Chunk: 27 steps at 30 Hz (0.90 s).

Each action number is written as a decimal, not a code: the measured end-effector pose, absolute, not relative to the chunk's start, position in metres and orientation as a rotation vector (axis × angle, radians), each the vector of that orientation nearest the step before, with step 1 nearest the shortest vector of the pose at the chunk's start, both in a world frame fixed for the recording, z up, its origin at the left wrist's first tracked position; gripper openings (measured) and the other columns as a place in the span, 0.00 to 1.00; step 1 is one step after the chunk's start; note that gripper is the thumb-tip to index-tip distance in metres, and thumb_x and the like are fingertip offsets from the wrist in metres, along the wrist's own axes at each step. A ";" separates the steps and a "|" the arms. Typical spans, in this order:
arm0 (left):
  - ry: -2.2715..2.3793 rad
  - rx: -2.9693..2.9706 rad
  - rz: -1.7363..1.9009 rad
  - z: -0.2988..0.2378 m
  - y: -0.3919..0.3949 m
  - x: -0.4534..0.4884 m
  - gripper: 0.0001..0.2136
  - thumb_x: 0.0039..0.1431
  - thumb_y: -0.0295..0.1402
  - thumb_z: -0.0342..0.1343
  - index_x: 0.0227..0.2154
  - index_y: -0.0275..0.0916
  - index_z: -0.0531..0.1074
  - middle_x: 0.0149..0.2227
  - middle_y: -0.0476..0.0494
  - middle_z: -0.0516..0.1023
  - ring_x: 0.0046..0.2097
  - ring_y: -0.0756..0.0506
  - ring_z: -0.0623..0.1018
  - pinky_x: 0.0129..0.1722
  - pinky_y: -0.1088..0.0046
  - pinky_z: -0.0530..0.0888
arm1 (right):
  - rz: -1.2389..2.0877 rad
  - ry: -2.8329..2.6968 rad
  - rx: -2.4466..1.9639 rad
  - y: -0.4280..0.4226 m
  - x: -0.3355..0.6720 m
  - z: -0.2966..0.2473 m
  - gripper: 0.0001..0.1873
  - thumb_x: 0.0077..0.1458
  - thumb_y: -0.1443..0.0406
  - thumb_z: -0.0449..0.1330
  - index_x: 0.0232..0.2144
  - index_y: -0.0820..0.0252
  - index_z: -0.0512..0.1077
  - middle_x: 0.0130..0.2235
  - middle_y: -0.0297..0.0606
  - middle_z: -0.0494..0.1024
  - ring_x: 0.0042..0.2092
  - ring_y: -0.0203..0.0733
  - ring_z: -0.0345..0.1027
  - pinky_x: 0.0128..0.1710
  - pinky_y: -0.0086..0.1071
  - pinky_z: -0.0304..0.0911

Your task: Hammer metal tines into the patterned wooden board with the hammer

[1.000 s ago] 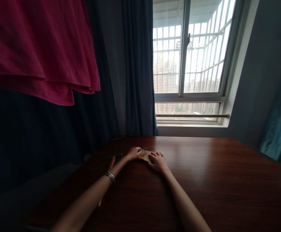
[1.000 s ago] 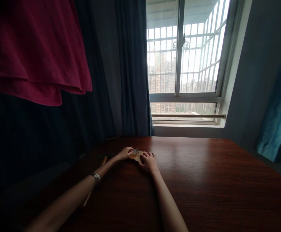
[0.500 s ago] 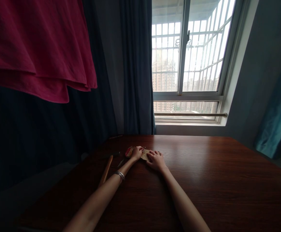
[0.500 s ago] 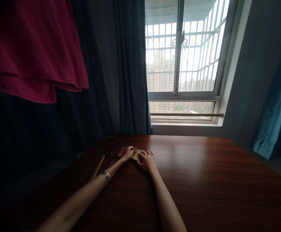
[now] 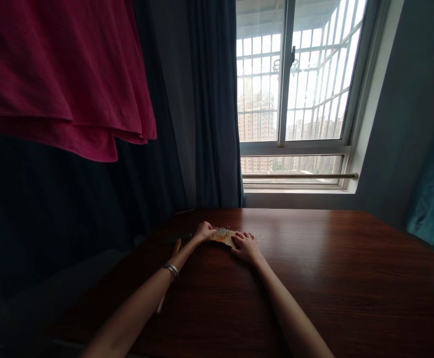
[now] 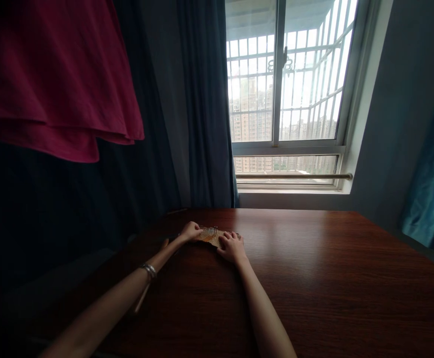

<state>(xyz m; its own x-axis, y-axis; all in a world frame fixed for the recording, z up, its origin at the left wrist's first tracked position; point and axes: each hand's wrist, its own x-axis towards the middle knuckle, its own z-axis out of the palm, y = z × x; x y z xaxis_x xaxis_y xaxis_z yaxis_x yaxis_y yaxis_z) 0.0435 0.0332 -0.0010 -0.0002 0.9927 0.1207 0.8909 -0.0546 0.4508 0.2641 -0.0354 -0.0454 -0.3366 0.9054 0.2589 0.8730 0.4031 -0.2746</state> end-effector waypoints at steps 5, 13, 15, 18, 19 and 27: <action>2.214 1.906 0.272 0.009 0.013 0.003 0.09 0.34 0.31 0.65 0.23 0.36 0.74 0.31 0.38 0.79 0.38 0.39 0.78 0.33 0.73 0.69 | 0.109 -2.281 -1.502 -0.034 0.264 -0.049 0.29 0.50 0.50 0.52 0.55 0.44 0.61 0.60 0.34 0.60 0.59 0.53 0.49 0.53 0.50 0.43; 2.314 1.824 -0.049 0.022 -0.004 -0.009 0.09 0.33 0.27 0.64 0.23 0.36 0.73 0.32 0.38 0.79 0.37 0.37 0.78 0.34 0.69 0.71 | 0.107 -2.270 -1.499 -0.032 0.263 -0.052 0.29 0.50 0.50 0.52 0.55 0.43 0.61 0.60 0.35 0.60 0.59 0.53 0.49 0.54 0.50 0.42; 2.306 1.821 -0.166 0.022 -0.003 -0.007 0.08 0.31 0.24 0.63 0.21 0.35 0.73 0.30 0.37 0.79 0.36 0.37 0.78 0.34 0.67 0.71 | 0.115 -2.265 -1.508 -0.032 0.263 -0.051 0.29 0.50 0.50 0.52 0.55 0.43 0.61 0.61 0.34 0.60 0.59 0.54 0.48 0.53 0.50 0.43; 2.337 1.945 -0.104 0.020 0.004 0.002 0.11 0.33 0.25 0.63 0.25 0.34 0.75 0.34 0.32 0.79 0.40 0.34 0.77 0.36 0.64 0.71 | 0.118 -2.272 -1.511 -0.033 0.263 -0.049 0.29 0.50 0.50 0.52 0.55 0.43 0.61 0.61 0.34 0.59 0.59 0.54 0.48 0.54 0.49 0.43; 2.337 2.005 -0.040 0.018 0.007 0.007 0.12 0.35 0.27 0.63 0.28 0.34 0.75 0.36 0.31 0.78 0.41 0.33 0.77 0.37 0.64 0.71 | 0.120 -2.277 -1.511 -0.033 0.263 -0.049 0.29 0.50 0.50 0.52 0.55 0.44 0.60 0.61 0.34 0.59 0.59 0.54 0.48 0.54 0.49 0.42; 1.725 2.239 0.532 -0.015 0.030 0.068 0.16 0.51 0.38 0.55 0.42 0.38 0.74 0.41 0.42 0.78 0.41 0.45 0.76 0.40 0.76 0.69 | 0.088 -2.269 -1.501 -0.034 0.262 -0.049 0.29 0.51 0.51 0.52 0.55 0.43 0.60 0.60 0.34 0.60 0.59 0.54 0.48 0.54 0.50 0.42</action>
<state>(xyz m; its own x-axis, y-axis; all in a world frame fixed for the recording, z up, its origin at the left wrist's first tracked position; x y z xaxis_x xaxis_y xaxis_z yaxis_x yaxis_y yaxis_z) 0.0677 0.0302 -0.0147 0.2259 0.9660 0.1256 0.8692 -0.2581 0.4218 0.2622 -0.0342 -0.0489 -0.3316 0.8927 0.3053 0.8663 0.4162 -0.2762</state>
